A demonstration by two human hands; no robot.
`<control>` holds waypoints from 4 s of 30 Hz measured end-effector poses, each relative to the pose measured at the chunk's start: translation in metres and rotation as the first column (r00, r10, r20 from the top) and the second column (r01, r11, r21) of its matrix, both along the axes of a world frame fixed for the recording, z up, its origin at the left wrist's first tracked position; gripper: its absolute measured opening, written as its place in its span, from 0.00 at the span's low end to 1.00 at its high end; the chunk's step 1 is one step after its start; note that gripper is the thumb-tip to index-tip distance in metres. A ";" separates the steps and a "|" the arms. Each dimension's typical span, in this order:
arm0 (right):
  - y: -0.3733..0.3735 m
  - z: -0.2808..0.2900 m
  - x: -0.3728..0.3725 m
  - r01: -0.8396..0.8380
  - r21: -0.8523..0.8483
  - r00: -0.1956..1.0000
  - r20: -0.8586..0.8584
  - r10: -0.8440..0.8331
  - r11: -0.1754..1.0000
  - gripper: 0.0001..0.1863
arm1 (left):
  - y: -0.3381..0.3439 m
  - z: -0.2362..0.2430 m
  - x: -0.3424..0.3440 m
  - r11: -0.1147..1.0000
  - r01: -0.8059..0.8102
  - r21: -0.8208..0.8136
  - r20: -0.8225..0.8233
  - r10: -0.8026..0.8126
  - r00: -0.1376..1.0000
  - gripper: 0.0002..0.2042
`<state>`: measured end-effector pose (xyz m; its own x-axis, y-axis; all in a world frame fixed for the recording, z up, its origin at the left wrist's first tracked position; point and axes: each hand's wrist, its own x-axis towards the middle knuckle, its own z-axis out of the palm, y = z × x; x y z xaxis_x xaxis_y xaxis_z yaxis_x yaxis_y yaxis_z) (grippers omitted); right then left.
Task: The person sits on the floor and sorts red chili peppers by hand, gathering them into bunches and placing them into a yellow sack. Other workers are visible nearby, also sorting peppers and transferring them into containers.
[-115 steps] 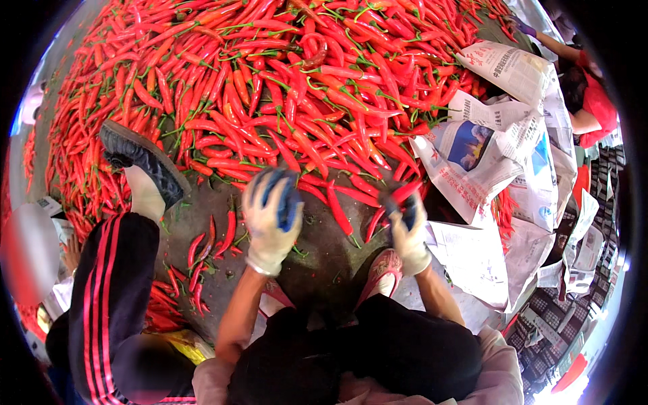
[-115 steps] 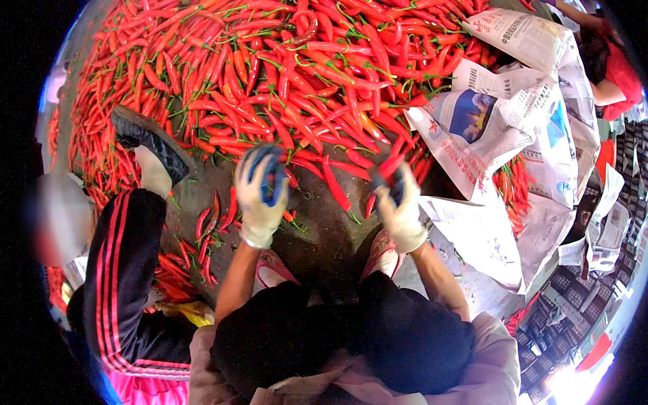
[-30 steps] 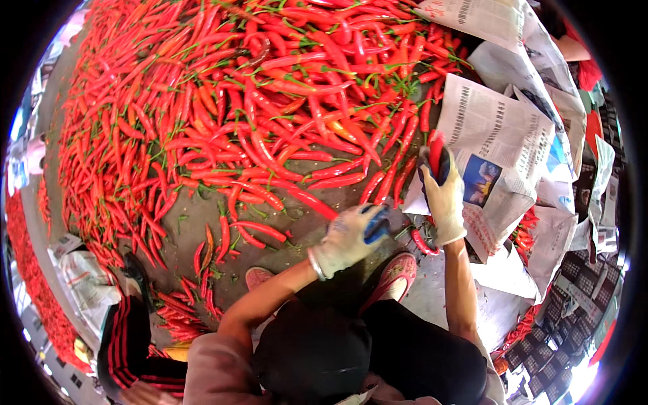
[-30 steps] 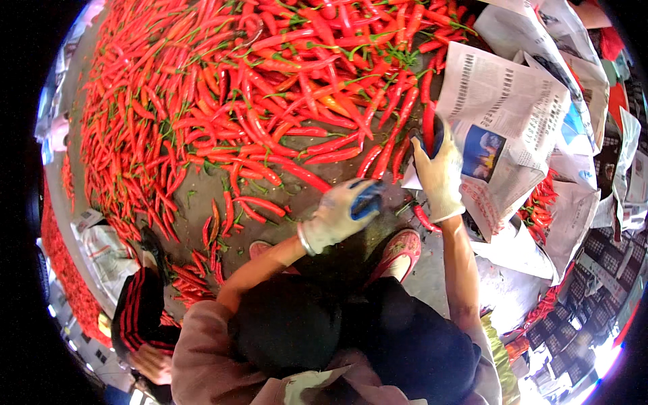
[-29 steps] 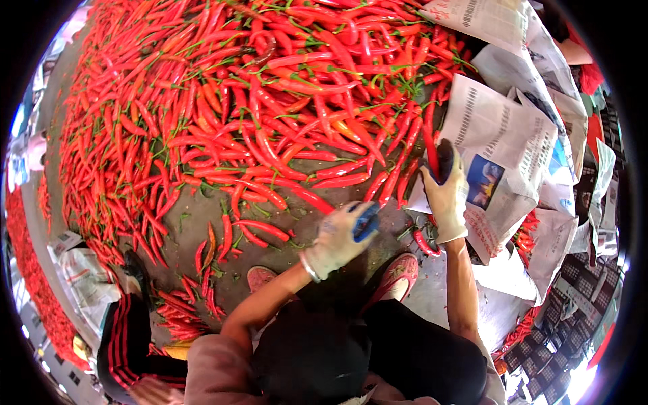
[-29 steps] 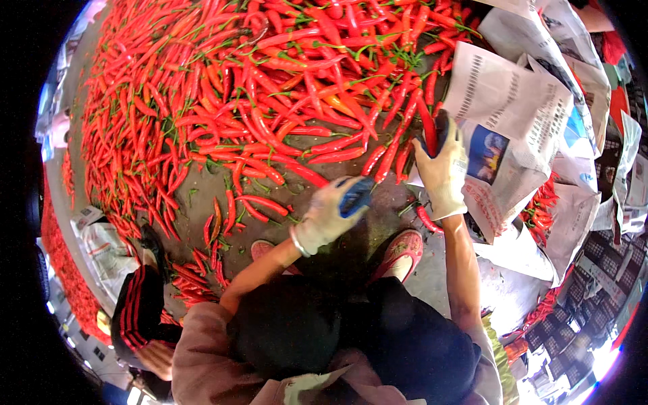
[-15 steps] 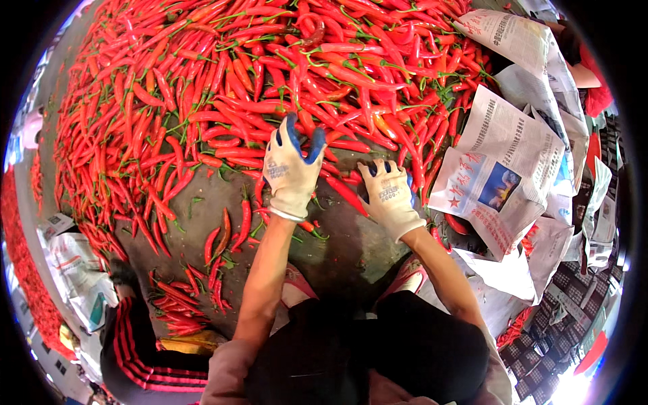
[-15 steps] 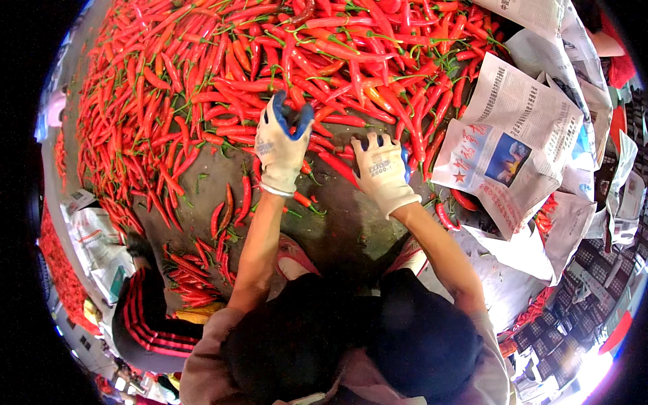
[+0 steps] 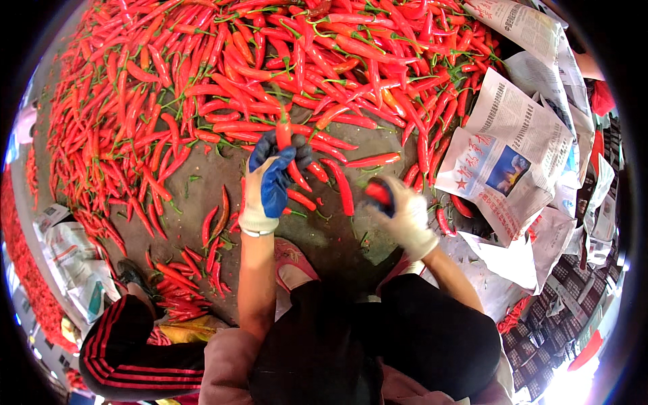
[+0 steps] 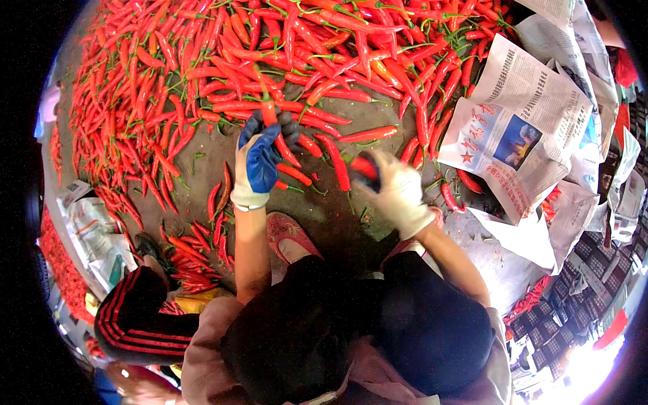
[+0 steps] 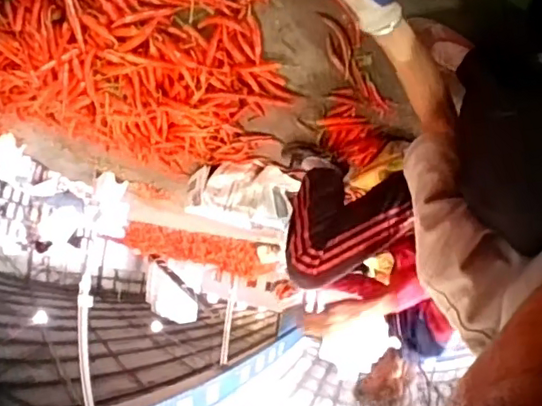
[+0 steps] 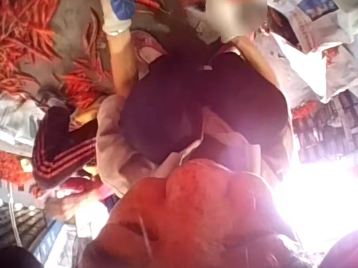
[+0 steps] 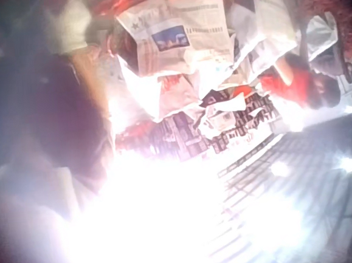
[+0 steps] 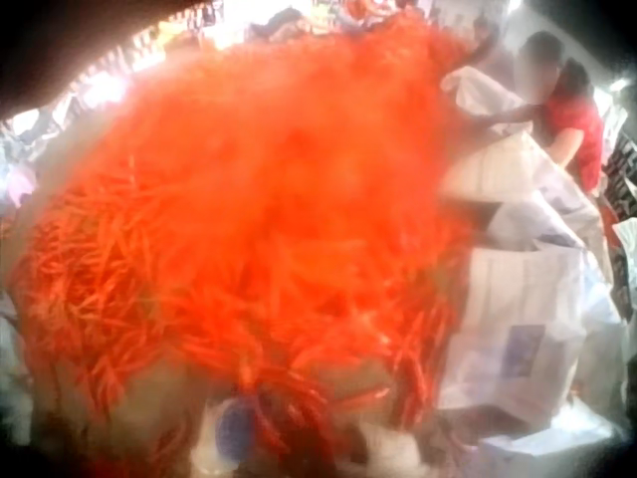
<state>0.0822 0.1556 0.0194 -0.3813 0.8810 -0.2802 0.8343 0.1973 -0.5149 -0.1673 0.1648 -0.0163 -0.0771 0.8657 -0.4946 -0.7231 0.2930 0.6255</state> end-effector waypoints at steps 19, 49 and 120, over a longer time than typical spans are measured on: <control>-0.014 -0.018 0.013 0.334 -0.272 0.937 -0.013 -0.350 0.903 0.25 | -0.024 -0.004 0.029 0.764 0.458 -0.454 -0.888 -0.346 -0.304 0.23; -0.009 -0.002 0.099 0.364 -0.690 0.083 -0.645 -0.759 0.626 0.20 | -0.007 -0.014 0.130 0.540 0.685 -0.489 -0.872 -0.281 -0.401 0.26; 0.037 -0.025 -0.014 0.125 -0.603 0.746 -0.467 -0.475 0.788 0.18 | -0.093 0.014 -0.066 0.991 -0.111 -0.075 -0.044 0.108 0.993 0.26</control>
<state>0.0686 0.1930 -0.0055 -0.3577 0.7660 -0.5342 0.3099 -0.4422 -0.8417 -0.2337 0.0716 -0.0022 -0.1905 0.8100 -0.5546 -0.7286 0.2619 0.6328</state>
